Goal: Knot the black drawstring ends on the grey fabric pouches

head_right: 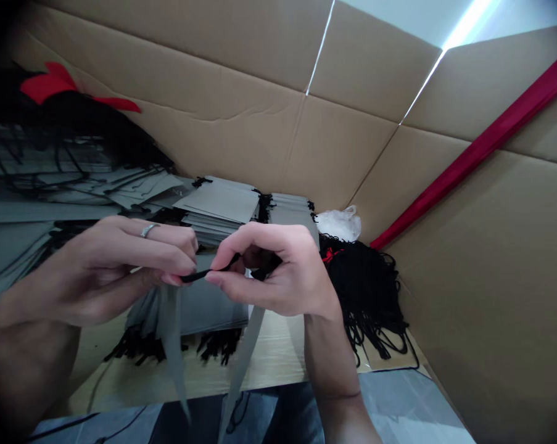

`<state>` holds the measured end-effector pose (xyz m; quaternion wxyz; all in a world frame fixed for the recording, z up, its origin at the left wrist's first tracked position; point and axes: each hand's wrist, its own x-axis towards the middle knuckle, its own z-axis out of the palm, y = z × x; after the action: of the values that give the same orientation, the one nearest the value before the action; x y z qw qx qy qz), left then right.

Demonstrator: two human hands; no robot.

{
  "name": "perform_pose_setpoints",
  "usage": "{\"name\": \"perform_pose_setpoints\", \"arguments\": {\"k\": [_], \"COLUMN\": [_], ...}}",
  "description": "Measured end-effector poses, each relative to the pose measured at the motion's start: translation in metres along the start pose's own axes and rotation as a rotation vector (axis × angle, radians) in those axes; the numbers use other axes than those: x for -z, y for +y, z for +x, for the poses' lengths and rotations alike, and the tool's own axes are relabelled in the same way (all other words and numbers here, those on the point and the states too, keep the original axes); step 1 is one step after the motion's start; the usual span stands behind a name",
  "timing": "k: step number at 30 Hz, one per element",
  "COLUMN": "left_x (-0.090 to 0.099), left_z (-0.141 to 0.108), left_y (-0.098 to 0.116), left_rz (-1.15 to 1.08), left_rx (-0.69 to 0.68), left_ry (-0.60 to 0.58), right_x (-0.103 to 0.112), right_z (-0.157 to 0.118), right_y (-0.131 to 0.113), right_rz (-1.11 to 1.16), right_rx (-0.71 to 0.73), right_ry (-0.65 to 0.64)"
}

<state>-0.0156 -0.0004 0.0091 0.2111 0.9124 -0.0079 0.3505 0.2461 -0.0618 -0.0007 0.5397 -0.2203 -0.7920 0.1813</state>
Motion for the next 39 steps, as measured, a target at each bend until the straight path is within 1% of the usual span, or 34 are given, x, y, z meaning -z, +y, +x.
{"name": "perform_pose_setpoints", "arguments": {"k": [1, 3, 7, 9, 12, 15, 17, 21, 23, 25, 27, 32, 34, 36, 39], "left_x": [0.001, 0.001, -0.01, -0.016, -0.02, -0.021, -0.022, -0.023, -0.022, -0.02, -0.018, -0.02, -0.021, -0.021, -0.019], "left_z": [0.0, 0.001, 0.005, 0.006, 0.004, 0.002, 0.001, 0.0, 0.001, 0.003, 0.005, 0.006, 0.006, 0.006, 0.008], "left_y": [0.0, 0.001, 0.003, 0.004, 0.005, 0.004, 0.004, 0.003, 0.005, 0.008, 0.011, 0.012, 0.012, 0.013, 0.016], "left_rz": [-0.016, 0.015, 0.168, 0.221, 0.289, 0.386, 0.443, 0.503, 0.458, 0.333, 0.18, -0.152, -0.237, -0.254, -0.12], "left_rx": [0.011, 0.052, 0.111, 0.104, 0.053, 0.038, 0.055, 0.047, 0.029, 0.031, 0.042, 0.081, 0.094, 0.086, 0.115], "left_ry": [0.0, 0.037, 0.138, 0.162, 0.195, 0.196, 0.163, 0.132, 0.128, 0.12, 0.131, 0.156, 0.156, 0.172, 0.191], "right_x": [-0.001, -0.001, 0.001, 0.001, -0.001, -0.005, -0.007, -0.006, -0.004, -0.002, -0.002, -0.014, -0.018, -0.019, -0.013], "right_z": [0.0, 0.0, 0.001, 0.001, 0.002, 0.003, 0.002, 0.001, 0.001, 0.002, 0.004, 0.006, 0.005, 0.004, 0.004], "right_y": [0.001, 0.001, -0.002, -0.004, -0.005, -0.006, -0.006, -0.005, -0.004, -0.002, 0.001, 0.013, 0.018, 0.02, 0.013], "right_rz": [0.012, -0.017, -0.104, -0.084, -0.063, -0.099, -0.118, -0.124, -0.103, -0.051, 0.022, 0.204, 0.271, 0.318, 0.265], "right_rx": [-0.004, -0.027, -0.048, -0.048, -0.07, -0.098, -0.096, -0.087, -0.098, -0.097, -0.064, 0.018, 0.026, -0.021, -0.135], "right_ry": [-0.006, -0.008, 0.016, 0.011, 0.028, 0.061, 0.075, 0.066, 0.051, 0.035, 0.026, 0.044, 0.052, 0.051, 0.069]}}
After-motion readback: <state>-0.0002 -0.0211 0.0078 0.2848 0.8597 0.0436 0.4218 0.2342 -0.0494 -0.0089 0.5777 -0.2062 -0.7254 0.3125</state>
